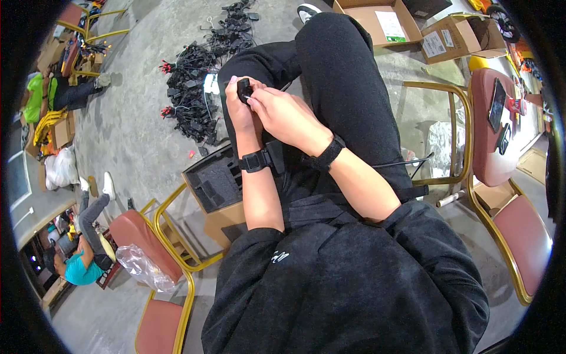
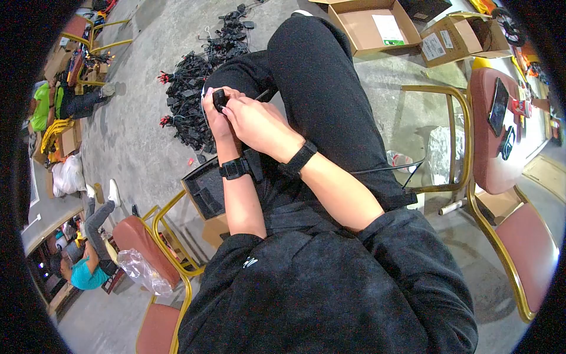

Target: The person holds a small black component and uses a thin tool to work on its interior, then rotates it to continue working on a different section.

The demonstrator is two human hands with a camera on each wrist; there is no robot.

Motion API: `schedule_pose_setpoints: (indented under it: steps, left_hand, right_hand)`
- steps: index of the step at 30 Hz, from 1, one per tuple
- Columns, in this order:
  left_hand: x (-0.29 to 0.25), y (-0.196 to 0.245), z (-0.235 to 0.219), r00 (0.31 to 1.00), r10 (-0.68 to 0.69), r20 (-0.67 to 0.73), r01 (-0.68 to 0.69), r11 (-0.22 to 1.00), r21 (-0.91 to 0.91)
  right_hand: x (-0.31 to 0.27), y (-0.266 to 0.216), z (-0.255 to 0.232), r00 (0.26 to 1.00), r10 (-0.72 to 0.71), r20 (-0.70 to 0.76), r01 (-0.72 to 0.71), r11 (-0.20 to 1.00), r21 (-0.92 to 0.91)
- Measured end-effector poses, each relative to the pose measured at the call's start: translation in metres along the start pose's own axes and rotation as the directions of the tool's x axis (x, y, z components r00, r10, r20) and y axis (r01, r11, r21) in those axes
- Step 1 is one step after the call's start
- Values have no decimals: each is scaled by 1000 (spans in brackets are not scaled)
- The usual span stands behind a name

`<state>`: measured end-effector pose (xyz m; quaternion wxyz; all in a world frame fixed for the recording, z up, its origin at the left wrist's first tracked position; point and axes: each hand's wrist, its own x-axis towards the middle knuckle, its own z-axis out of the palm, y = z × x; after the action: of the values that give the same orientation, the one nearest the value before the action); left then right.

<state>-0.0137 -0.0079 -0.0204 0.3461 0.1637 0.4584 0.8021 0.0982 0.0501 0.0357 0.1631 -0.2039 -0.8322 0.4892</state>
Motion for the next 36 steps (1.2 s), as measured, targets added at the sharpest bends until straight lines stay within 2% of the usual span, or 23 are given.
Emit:
schedule_pose_setpoints:
  steps: [2, 4, 8, 10, 11, 13, 14, 17, 19, 23, 25, 29, 30, 32, 34, 36]
  left_hand:
    - [-1, 1, 4, 996, -10, -94, 13, 999, 32]
    - [-1, 2, 2, 998, -16, -66, 18, 999, 33]
    - [2, -1, -3, 999, -30, -37, 31, 999, 26]
    - [1, -3, -2, 999, -24, -35, 24, 1000, 4]
    - [1, -3, 0, 999, -18, -33, 17, 1000, -18]
    - [0, -1, 2, 999, -28, -45, 26, 998, -50]
    - [0, 0, 3, 998, -38, -57, 34, 996, -81]
    - [-1, 1, 3, 998, -54, -39, 47, 986, -158]
    - [0, 0, 2, 998, -45, -46, 40, 994, -102]
    - [0, -1, -1, 998, -27, -59, 27, 1000, 4]
    - [1, -1, 0, 998, -25, -63, 25, 1000, 7]
    - [-2, 3, 8, 993, -6, -117, 10, 999, 31]
    - [-1, 2, 5, 993, -7, -117, 11, 999, 31]
    - [2, -1, -1, 1000, -19, 18, 20, 998, -59]
    - [1, -2, -1, 1000, -18, -13, 17, 999, -27]
    - [0, -1, 2, 999, -15, -44, 15, 1000, 6]
  right_hand:
    - [0, 0, -1, 999, -41, -32, 40, 999, -21]
    - [1, -1, -2, 996, -83, -25, 79, 988, -130]
    - [1, 2, 0, 989, -141, -41, 133, 979, -156]
    - [-1, 0, -2, 999, -32, -9, 32, 998, -54]
    - [-1, -2, -2, 999, -32, -10, 31, 998, -55]
    - [1, -4, -2, 986, 135, 96, -136, 991, 1]
    - [1, -3, -2, 986, 135, 96, -136, 991, 1]
    - [1, -1, 0, 997, 62, 46, -62, 998, -1]
    - [0, -1, 0, 999, -35, -24, 35, 999, -39]
    - [0, 0, 1, 997, -52, -57, 52, 999, -9]
    - [0, -1, 0, 990, -107, -96, 98, 991, -90]
    - [0, 1, 1, 986, -129, -102, 119, 988, -99]
    - [0, 1, 0, 995, -83, -53, 79, 993, -86]
    - [0, -1, -1, 999, -37, -4, 37, 997, -75]
    - [0, -5, -3, 998, 47, 51, -41, 993, -114]
    - [1, -5, -4, 996, 72, 60, -66, 992, -104]
